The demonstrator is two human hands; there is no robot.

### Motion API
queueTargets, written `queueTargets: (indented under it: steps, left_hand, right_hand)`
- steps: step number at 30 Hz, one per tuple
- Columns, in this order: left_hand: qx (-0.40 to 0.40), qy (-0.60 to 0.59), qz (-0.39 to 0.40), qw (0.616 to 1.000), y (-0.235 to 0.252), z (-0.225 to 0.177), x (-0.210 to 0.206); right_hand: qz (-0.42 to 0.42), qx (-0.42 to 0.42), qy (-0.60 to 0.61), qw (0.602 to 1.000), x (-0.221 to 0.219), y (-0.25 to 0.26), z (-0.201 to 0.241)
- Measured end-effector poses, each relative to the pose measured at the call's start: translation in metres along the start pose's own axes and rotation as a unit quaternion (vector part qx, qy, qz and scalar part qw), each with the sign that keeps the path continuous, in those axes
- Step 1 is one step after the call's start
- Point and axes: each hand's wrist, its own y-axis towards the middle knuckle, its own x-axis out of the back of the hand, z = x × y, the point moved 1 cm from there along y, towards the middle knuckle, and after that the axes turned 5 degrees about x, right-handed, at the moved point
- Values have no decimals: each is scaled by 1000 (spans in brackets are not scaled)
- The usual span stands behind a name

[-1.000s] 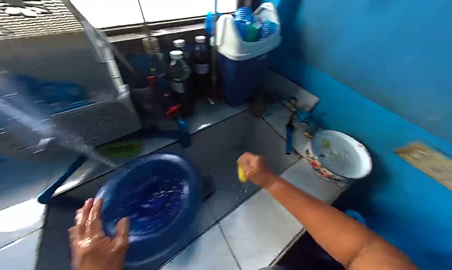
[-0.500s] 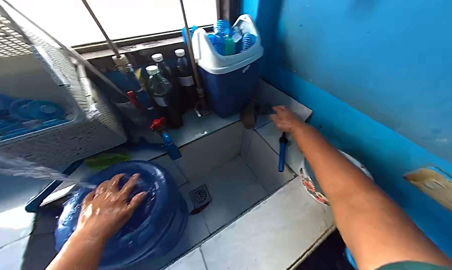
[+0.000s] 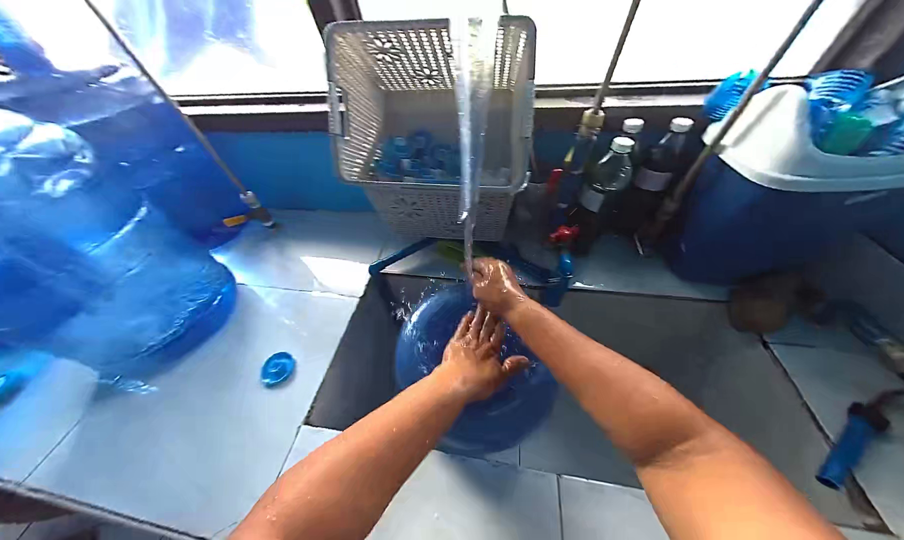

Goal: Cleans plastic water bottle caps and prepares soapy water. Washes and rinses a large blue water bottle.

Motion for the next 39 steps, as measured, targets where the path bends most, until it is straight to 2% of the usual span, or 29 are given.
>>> queueTargets:
  steps: [1, 2, 3, 4, 5, 6, 7, 9, 11, 12, 14, 15, 16, 18, 19, 21, 22, 24, 25, 26, 28, 30, 32, 34, 35, 36, 37, 39]
  left_hand:
    - [19, 18, -8, 1000, 1, 10, 8]
    - [46, 27, -7, 999, 4, 18, 14]
    - [53, 26, -4, 998, 4, 21, 15]
    - [23, 11, -13, 1000, 1, 19, 11]
    - [-28, -4, -11, 1000, -3, 14, 6]
    - [-69, -8, -9, 998, -3, 13, 6]
    - [-89, -21, -45, 995, 0, 18, 8]
    - [-48, -34, -123, 991, 18, 38, 13]
    - [27, 3, -67, 997, 28, 46, 15]
    - [15, 5, -45, 999, 28, 41, 13]
    - [-58, 10, -36, 998, 26, 37, 10]
    - [-69, 10, -74, 995, 28, 42, 9]
    - [-47, 10, -107, 993, 31, 48, 10]
    - [9, 18, -104, 994, 31, 46, 12]
    - [-23, 15, -98, 995, 28, 39, 7]
    - [-120, 40, -62, 990, 25, 28, -2]
    - [-126, 47, -72, 988, 27, 29, 0]
    - [-43, 35, -106, 993, 31, 34, 10]
    - [-3, 31, -102, 994, 32, 33, 13]
    - [3, 29, -87, 996, 29, 27, 11]
    - [-89, 45, -49, 994, 24, 19, 4]
    - [-139, 60, -66, 986, 29, 31, 9]
    - [-45, 69, -82, 993, 37, 39, 23]
    - [52, 29, -86, 995, 37, 26, 24]
    - [54, -3, -89, 995, 31, 13, 17]
    - [29, -11, -75, 997, 24, -1, 7]
    - [3, -7, -29, 1000, 14, -14, 1]
    - [-56, -8, 55, 997, -11, -30, -5]
  right_hand:
    - [-29, -14, 97, 995, -8, 9, 18]
    - [-70, -32, 226, 971, -18, 16, 31]
    - [-106, -61, 352, 928, -26, 21, 40]
    - [-129, -96, 453, 877, -30, 22, 46]
    - [-131, -123, 520, 835, -29, 18, 50]
    - [-114, -133, 553, 815, -24, 11, 50]
    - [-83, -118, 548, 824, -18, -1, 45]
    - [-46, -46, 436, 898, -5, -46, 22]
    - [-58, 19, 261, 963, 11, -108, -14]
    - [-74, 27, 151, 985, 18, -143, -39]
    - [-104, -15, -26, 994, 27, -214, -87]
    - [-116, -52, -86, 988, 27, -248, -109]
    - [-115, -101, -133, 979, 27, -279, -124]
    - [-115, -171, -195, 959, 20, -318, -144]
    - [-132, -176, -220, 951, 14, -328, -150]
    - [-150, -180, -245, 941, 8, -330, -153]
    - [-138, -196, -245, 940, 9, -328, -151]
    - [-123, -209, -237, 941, 9, -324, -147]
    - [-124, -209, -233, 942, 9, -324, -147]
    - [-128, -210, -232, 941, 10, -324, -147]
    - [-130, -215, -234, 939, 11, -322, -145]
    - [-122, -223, -235, 938, 11, -321, -142]
    - [-142, -217, -198, 945, 4, -313, -136]
    - [-200, -166, -78, 962, -11, -292, -122]
    - [-224, -130, 1, 966, -23, -276, -112]
    - [-233, -106, 60, 965, -33, -259, -100]
    - [-235, -91, 80, 965, -38, -240, -88]
    - [-221, -93, 39, 970, -29, -195, -74]
